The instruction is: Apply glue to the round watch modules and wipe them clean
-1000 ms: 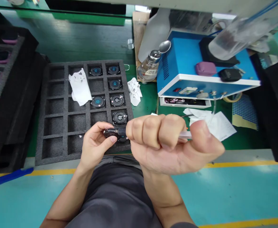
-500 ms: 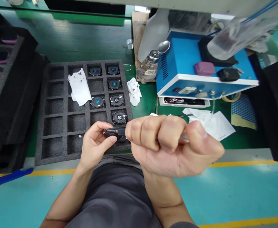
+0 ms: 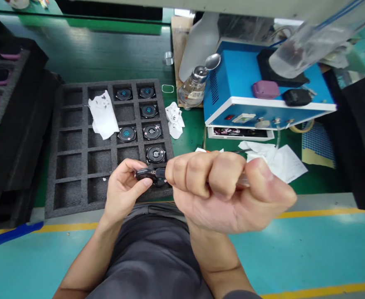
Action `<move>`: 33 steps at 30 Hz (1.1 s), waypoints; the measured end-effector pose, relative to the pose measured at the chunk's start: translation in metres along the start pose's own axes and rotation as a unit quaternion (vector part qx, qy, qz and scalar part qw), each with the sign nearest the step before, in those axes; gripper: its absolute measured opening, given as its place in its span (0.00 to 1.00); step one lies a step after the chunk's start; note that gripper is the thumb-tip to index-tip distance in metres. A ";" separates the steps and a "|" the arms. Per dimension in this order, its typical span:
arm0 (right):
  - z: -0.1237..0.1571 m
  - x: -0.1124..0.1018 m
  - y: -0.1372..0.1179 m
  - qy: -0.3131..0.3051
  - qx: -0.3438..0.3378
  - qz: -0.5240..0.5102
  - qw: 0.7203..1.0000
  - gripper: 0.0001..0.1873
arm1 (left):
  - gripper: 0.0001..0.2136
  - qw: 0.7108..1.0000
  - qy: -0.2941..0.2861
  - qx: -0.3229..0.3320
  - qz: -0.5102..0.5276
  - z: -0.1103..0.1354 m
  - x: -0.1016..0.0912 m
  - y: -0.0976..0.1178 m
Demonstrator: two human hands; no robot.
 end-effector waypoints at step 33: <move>0.001 -0.001 -0.007 0.005 0.000 0.019 1.000 0.34 | 0.11 0.998 0.000 0.013 0.062 0.000 -0.002 -0.005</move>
Point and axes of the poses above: each hand's wrist, its own z-axis away from the middle knuckle, its own x-axis out of the palm, y = z × x, the point moved 4 cm from there along -z, towards the middle knuckle, and after that the axes turned 11 degrees about x, right-handed, at the moved point
